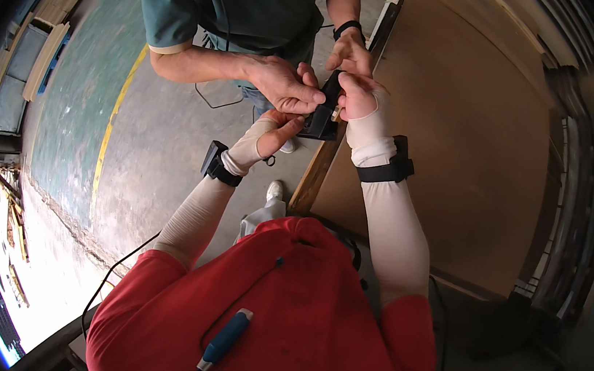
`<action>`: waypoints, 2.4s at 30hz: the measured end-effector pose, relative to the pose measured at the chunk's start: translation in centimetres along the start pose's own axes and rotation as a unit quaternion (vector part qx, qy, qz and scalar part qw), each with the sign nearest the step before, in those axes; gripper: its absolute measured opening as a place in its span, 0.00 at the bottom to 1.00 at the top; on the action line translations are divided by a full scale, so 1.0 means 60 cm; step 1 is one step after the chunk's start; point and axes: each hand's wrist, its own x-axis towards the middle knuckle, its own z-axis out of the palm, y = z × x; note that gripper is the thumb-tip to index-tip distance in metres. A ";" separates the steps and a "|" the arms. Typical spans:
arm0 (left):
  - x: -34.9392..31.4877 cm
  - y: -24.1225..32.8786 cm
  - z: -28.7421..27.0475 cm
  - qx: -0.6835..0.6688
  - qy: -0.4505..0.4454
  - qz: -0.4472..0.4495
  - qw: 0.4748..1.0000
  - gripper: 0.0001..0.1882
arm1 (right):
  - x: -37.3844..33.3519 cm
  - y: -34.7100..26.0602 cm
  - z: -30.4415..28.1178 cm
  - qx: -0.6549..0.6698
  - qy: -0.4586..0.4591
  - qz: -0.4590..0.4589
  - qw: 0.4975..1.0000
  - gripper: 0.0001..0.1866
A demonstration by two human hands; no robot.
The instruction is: The recorder moves large wood panels from a stack to a processing machine and later receives assistance adjusting wearable equipment.
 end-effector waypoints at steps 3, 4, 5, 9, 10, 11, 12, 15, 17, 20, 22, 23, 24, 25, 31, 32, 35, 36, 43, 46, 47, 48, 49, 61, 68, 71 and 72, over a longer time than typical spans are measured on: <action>0.004 -0.008 0.005 0.020 0.000 -0.031 0.999 0.09 | -0.012 0.000 -0.004 -0.009 -0.013 -0.026 1.000 0.06; 0.004 -0.009 0.009 0.004 0.011 -0.023 1.000 0.09 | -0.015 0.000 -0.007 -0.020 -0.028 -0.038 0.999 0.07; 0.006 -0.011 0.012 0.005 0.011 -0.023 1.000 0.09 | -0.016 0.001 -0.010 -0.021 -0.035 -0.042 0.998 0.09; 0.010 -0.016 0.023 -0.094 0.078 0.035 0.992 0.10 | -0.025 0.013 -0.008 -0.036 -0.045 -0.063 0.996 0.09; 0.009 -0.015 0.021 -0.081 0.091 0.032 0.992 0.10 | -0.028 0.015 -0.006 -0.036 -0.040 -0.064 0.996 0.10; 0.009 -0.016 0.018 -0.080 0.090 0.033 0.992 0.10 | -0.029 0.018 -0.005 -0.036 -0.034 -0.065 0.997 0.10; 0.007 -0.018 0.014 -0.053 0.084 0.007 0.995 0.12 | -0.028 0.021 -0.006 -0.036 -0.035 -0.067 0.997 0.10; 0.010 -0.015 0.005 -0.016 0.082 -0.040 0.996 0.15 | -0.027 0.038 -0.013 -0.087 -0.048 -0.165 0.981 0.11; 0.013 -0.004 0.001 -0.005 0.086 -0.061 0.994 0.15 | -0.037 0.051 -0.014 -0.173 -0.049 -0.194 0.964 0.13; 0.012 0.000 0.016 -0.062 0.123 -0.056 0.989 0.15 | -0.072 0.027 0.016 -0.314 -0.017 -0.267 0.911 0.17; 0.026 -0.010 0.026 -0.076 0.154 0.014 0.985 0.13 | -0.061 0.025 0.024 -0.390 0.009 -0.369 0.843 0.18; 0.029 -0.015 0.020 -0.108 0.127 -0.005 0.986 0.13 | -0.055 0.023 0.027 -0.460 0.035 -0.460 0.758 0.19; 0.028 -0.009 0.022 -0.106 0.126 -0.002 0.986 0.13 | -0.052 0.018 0.029 -0.459 0.037 -0.463 0.757 0.19; 0.026 -0.003 0.026 -0.127 0.107 0.010 0.986 0.12 | -0.049 0.013 0.032 -0.482 0.033 -0.407 0.775 0.20; 0.033 -0.017 0.022 -0.168 0.057 0.033 0.984 0.16 | -0.035 0.000 0.024 -0.447 0.003 -0.308 0.840 0.17; 0.029 -0.012 0.021 -0.171 0.058 0.033 0.983 0.16 | -0.039 -0.001 0.018 -0.389 -0.022 -0.243 0.888 0.16; 0.036 0.001 0.013 -0.366 -0.081 -0.019 0.927 0.25 | -0.037 -0.009 -0.008 -0.348 -0.075 -0.208 0.911 0.14; 0.044 -0.004 0.009 -0.370 -0.081 -0.019 0.925 0.25 | -0.037 -0.014 -0.012 -0.335 -0.112 -0.172 0.920 0.14; 0.089 -0.014 0.047 -0.335 0.003 0.158 0.929 0.18 | -0.074 0.005 -0.057 -0.421 -0.049 -0.247 0.871 0.14; 0.067 -0.012 0.066 -0.156 0.133 0.097 0.974 0.12 | -0.101 0.020 -0.059 -0.403 -0.017 -0.297 0.865 0.15; 0.045 0.002 0.078 -0.174 0.131 0.014 0.976 0.10 | -0.107 0.018 -0.060 -0.411 -0.016 -0.289 0.865 0.12; 0.026 0.019 0.084 -0.174 0.128 0.008 0.976 0.10 | -0.109 0.017 -0.063 -0.410 -0.013 -0.283 0.867 0.12; 0.011 0.029 0.088 -0.024 0.168 0.140 0.975 0.11 | -0.110 0.016 -0.066 -0.370 -0.031 -0.230 0.899 0.10; -0.017 0.032 0.098 0.057 0.174 0.227 0.956 0.11 | -0.099 0.013 -0.068 -0.182 -0.072 -0.021 0.980 0.12; -0.041 0.061 0.080 0.124 0.143 0.189 0.964 0.09 | -0.103 0.015 -0.048 -0.167 -0.067 0.031 0.983 0.09; -0.047 0.060 0.088 0.141 0.177 0.192 0.955 0.09 | -0.106 0.022 -0.042 -0.158 -0.039 0.017 0.986 0.09; -0.047 0.060 0.089 0.143 0.177 0.191 0.955 0.09 | -0.107 0.023 -0.040 -0.147 -0.030 0.012 0.989 0.10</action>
